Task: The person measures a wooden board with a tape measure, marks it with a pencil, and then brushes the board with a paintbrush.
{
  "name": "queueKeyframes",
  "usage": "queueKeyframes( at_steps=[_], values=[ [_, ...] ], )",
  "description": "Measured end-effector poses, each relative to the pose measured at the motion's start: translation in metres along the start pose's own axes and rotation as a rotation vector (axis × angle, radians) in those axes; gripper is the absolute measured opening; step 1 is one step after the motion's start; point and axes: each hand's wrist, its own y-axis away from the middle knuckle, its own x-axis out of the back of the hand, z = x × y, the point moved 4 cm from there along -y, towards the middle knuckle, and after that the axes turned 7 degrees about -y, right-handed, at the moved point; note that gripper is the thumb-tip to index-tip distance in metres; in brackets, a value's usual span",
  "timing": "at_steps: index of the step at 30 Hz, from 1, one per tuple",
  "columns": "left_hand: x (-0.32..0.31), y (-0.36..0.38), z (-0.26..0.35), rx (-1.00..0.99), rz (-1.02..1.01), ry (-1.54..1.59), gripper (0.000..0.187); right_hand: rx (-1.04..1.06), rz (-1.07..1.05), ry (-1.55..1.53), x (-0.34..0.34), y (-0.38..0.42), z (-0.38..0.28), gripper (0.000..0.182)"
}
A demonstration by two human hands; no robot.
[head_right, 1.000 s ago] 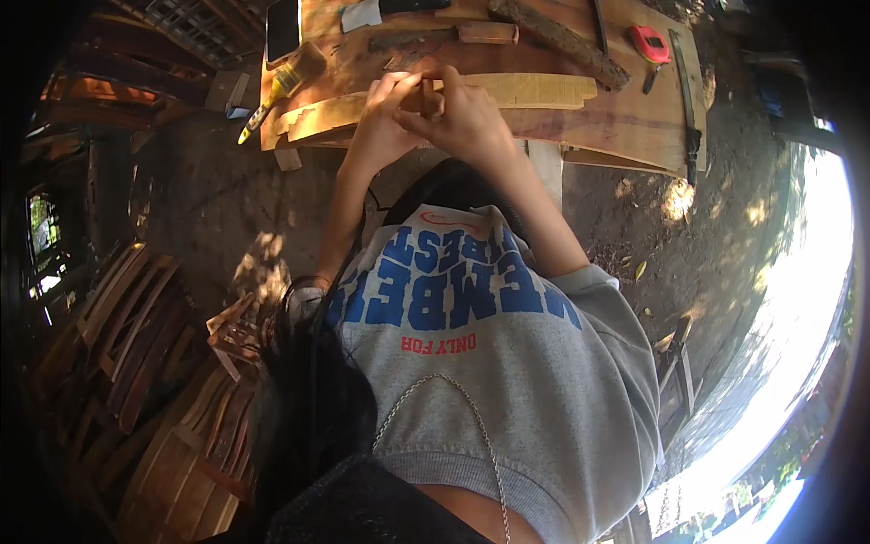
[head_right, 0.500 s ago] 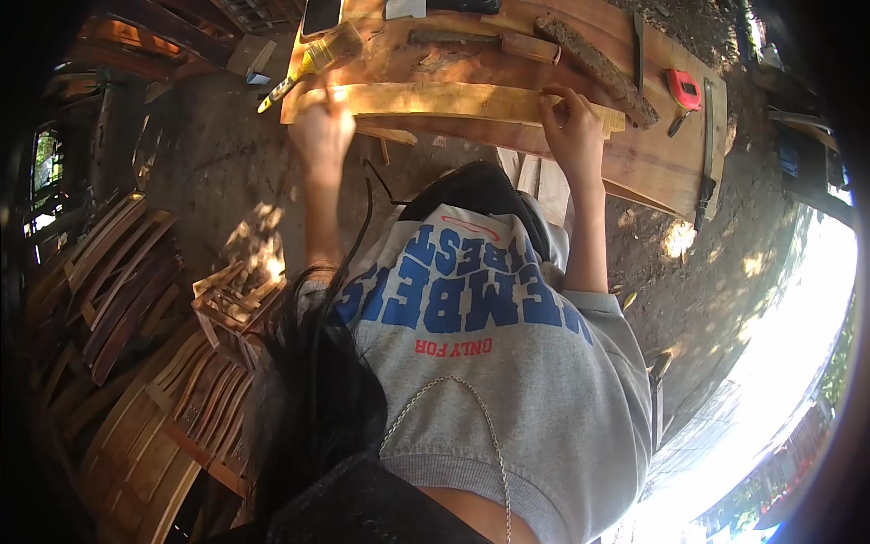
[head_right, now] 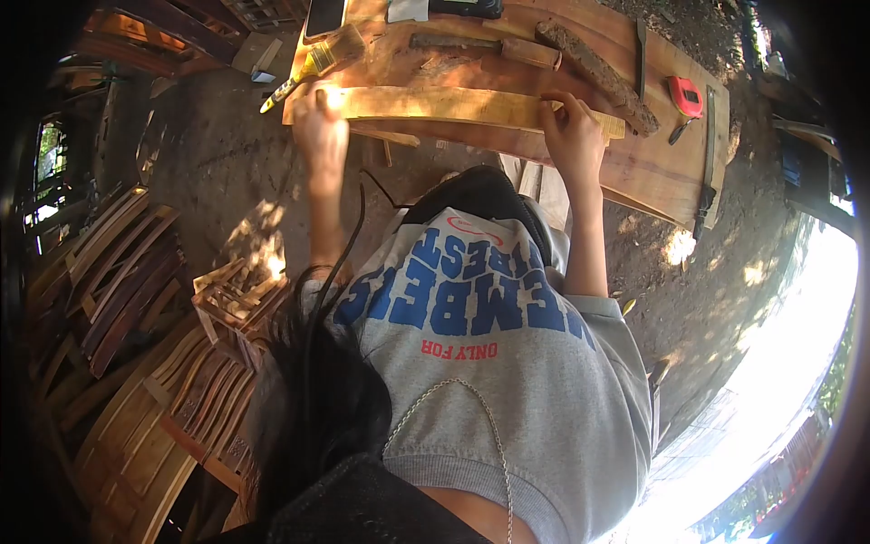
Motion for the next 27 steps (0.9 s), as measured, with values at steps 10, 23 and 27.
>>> queueKeyframes(
  at_steps=[10,23,27],
  values=[
    [0.028,0.03,0.129,-0.256,0.128,0.208,0.02,0.042,0.023,0.028,-0.002,0.002,0.002,0.016],
    [0.042,-0.035,-0.044,0.305,0.043,-0.163,0.041,0.122,-0.023,0.12,-0.035,-0.008,-0.029,0.016],
    [-0.002,-0.014,0.038,-0.078,0.164,-0.011,0.038,0.139,-0.004,0.117,-0.043,-0.012,-0.034,0.017]
  ],
)
